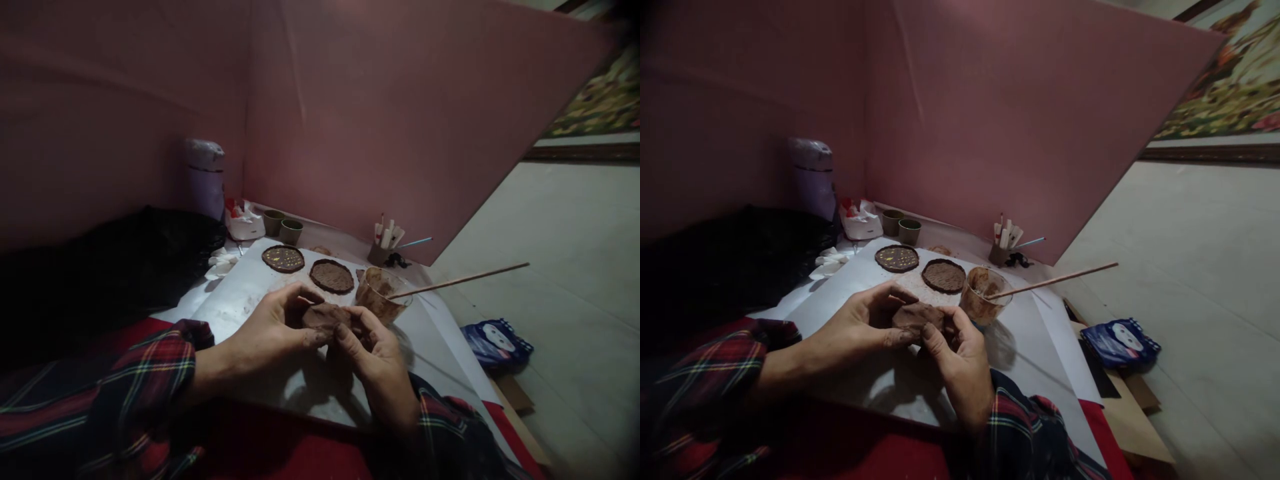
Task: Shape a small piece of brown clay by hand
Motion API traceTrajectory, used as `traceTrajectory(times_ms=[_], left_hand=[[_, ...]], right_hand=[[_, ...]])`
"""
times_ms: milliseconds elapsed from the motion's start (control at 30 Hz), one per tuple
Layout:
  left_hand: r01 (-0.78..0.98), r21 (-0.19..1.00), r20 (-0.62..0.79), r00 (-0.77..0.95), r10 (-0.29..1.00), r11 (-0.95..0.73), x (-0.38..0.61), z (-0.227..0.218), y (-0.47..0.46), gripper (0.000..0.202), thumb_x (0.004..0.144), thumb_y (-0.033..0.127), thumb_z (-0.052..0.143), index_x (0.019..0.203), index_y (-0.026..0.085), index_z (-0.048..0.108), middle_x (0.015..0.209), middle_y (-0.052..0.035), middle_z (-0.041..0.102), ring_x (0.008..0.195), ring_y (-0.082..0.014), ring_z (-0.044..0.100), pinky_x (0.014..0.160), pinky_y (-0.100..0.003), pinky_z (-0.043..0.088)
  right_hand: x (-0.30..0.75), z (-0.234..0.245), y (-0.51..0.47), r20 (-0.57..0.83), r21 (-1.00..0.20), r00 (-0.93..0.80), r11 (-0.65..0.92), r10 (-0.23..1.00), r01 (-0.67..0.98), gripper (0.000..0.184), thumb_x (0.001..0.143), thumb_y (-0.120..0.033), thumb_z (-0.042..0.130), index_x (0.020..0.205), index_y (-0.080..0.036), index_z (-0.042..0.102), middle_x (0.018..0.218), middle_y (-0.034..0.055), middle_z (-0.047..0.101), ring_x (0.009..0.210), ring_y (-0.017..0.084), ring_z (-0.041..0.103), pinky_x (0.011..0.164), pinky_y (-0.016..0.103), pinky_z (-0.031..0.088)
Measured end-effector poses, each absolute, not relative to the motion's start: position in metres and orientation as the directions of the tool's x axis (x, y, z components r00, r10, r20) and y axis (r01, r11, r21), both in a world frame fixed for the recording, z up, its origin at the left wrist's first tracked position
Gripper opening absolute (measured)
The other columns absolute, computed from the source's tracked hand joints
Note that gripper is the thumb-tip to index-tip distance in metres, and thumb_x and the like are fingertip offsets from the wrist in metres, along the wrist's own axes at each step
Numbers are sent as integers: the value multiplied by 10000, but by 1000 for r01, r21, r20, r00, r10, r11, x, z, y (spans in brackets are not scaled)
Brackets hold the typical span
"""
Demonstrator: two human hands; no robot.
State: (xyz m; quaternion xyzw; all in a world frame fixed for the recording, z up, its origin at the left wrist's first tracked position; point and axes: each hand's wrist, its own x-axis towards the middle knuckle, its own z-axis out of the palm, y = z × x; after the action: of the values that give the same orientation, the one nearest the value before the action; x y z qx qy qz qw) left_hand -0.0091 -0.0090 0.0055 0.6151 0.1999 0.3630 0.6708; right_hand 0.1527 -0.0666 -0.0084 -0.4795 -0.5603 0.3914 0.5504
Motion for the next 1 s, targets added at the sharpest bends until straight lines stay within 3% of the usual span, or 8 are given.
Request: traceTrajectory(times_ms=[133,300,567,700,833,933,1000], left_hand=[[-255,967,182,649,739,-14,-9,6,-11,305,748,159,711,999,128,541,1013,-96,679,917,-197,648,814,-325,492],[-270,963,160,634,757,23,-7,7,-11,517,758,193,709,1201,218,443,1015,-58,677,892,-204,665,751,-322,511],[-100,985,172,631,756,-141,-9,8,-12,251,772,215,681,1007,137,637,1004,-78,692,931,-215,638,808,-318,499],[-110,986,164,626,762,-122,-10,7,-13,226,772,212,677,985,140,656,954,-62,701,879,-198,645,773,-298,510],[-87,988,152,618,771,-126,-9,7,-13,243,758,187,682,999,151,664,963,-51,710,891,-194,648,788,-293,509],[-86,993,119,604,788,-85,-9,8,-12,377,770,245,686,1135,179,616,1038,-58,709,950,-209,647,817,-312,512],[-58,994,111,611,784,-95,-10,9,-11,342,804,318,653,1111,167,635,1029,-71,713,946,-214,648,814,-311,511]], right_hand=[[153,-8,-67,258,-962,85,248,962,115,235,840,-383,612,994,-206,615,950,47,722,865,195,675,765,295,516],[154,-9,-66,280,-957,95,270,955,102,208,844,-358,615,993,-212,618,974,42,718,877,187,669,769,287,513],[151,-7,-70,287,-951,74,275,955,140,236,841,-373,617,1008,-206,602,969,45,711,899,201,666,764,292,522],[152,-6,-71,301,-934,54,282,952,218,268,871,-404,565,1052,-207,579,990,53,696,917,201,648,788,305,512],[152,-5,-71,283,-935,64,260,957,241,238,861,-411,576,963,-198,605,880,40,686,825,184,640,712,274,507],[152,-6,-71,280,-945,59,264,958,193,213,867,-396,571,939,-200,615,874,36,684,813,176,636,713,270,502],[152,-6,-71,283,-945,59,268,957,185,204,860,-388,586,931,-199,614,849,28,678,804,170,632,713,264,496]])
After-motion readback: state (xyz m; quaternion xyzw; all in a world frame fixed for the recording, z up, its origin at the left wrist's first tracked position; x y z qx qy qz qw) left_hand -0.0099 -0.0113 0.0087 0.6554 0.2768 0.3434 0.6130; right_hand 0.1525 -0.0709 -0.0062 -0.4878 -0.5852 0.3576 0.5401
